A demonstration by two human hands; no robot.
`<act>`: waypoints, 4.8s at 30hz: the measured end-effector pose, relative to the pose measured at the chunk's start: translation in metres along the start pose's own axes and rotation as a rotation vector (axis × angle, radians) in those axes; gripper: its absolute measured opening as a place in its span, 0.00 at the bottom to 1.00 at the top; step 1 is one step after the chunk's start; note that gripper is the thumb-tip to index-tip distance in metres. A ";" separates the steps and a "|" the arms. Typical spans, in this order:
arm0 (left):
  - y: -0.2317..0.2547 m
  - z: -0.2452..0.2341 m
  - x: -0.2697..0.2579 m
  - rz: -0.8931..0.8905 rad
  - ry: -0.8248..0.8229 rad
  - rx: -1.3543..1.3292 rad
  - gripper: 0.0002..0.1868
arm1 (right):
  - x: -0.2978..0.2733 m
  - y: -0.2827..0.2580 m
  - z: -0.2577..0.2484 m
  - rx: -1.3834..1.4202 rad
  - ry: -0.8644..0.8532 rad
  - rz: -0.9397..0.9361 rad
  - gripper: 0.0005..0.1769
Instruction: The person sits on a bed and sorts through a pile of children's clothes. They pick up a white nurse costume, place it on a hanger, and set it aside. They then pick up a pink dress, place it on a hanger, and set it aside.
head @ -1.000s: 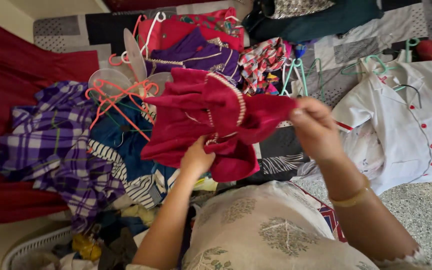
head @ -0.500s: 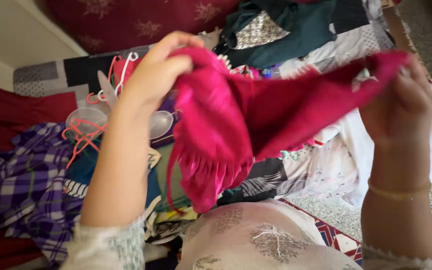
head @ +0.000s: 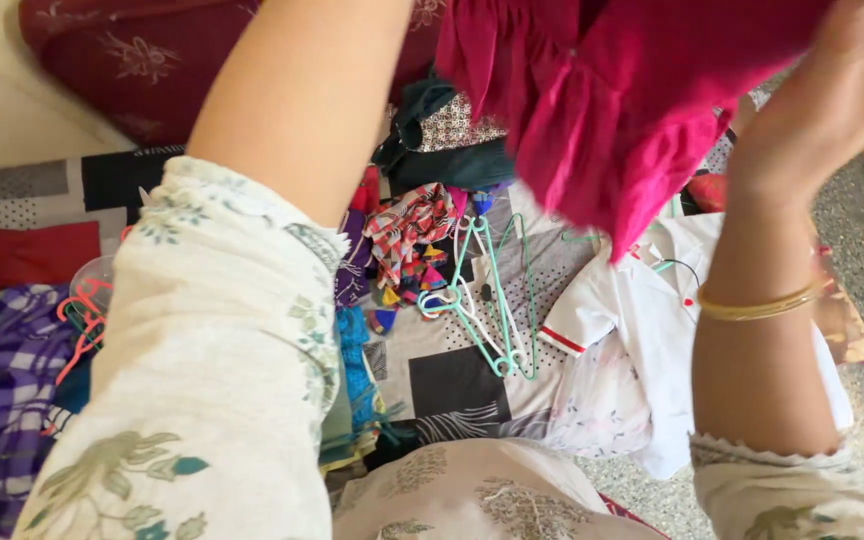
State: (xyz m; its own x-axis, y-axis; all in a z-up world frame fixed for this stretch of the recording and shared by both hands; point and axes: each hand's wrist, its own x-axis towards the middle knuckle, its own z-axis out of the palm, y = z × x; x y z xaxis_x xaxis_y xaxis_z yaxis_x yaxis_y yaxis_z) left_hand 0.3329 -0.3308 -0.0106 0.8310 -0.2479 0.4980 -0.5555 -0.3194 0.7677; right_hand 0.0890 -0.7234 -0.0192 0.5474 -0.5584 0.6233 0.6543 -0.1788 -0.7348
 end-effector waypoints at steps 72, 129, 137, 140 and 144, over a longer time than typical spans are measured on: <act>-0.245 -0.250 -0.476 -0.934 0.799 -0.935 0.09 | -0.408 -0.040 0.242 -0.469 -1.361 1.036 0.20; 0.141 -0.023 -0.387 -0.346 0.070 0.132 0.25 | -0.325 -0.057 0.178 0.502 -0.542 1.247 0.17; 0.133 -0.065 -0.387 -0.628 -0.111 0.410 0.18 | -0.310 -0.026 0.164 0.131 -0.538 0.935 0.21; 0.126 -0.105 -0.375 -0.723 -0.098 0.512 0.17 | -0.279 -0.017 0.152 -0.093 -0.502 0.839 0.21; 0.118 -0.153 -0.365 -0.283 -0.123 0.644 0.14 | -0.241 -0.018 0.140 -0.151 -0.537 0.632 0.22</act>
State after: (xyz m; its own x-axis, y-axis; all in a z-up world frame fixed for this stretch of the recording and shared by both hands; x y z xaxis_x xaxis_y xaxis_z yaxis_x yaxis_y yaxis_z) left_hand -0.0313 -0.1382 -0.0405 0.9576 -0.1643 0.2366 -0.2581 -0.8540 0.4517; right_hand 0.0184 -0.4719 -0.1186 0.9861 -0.1352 0.0968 0.0851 -0.0902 -0.9923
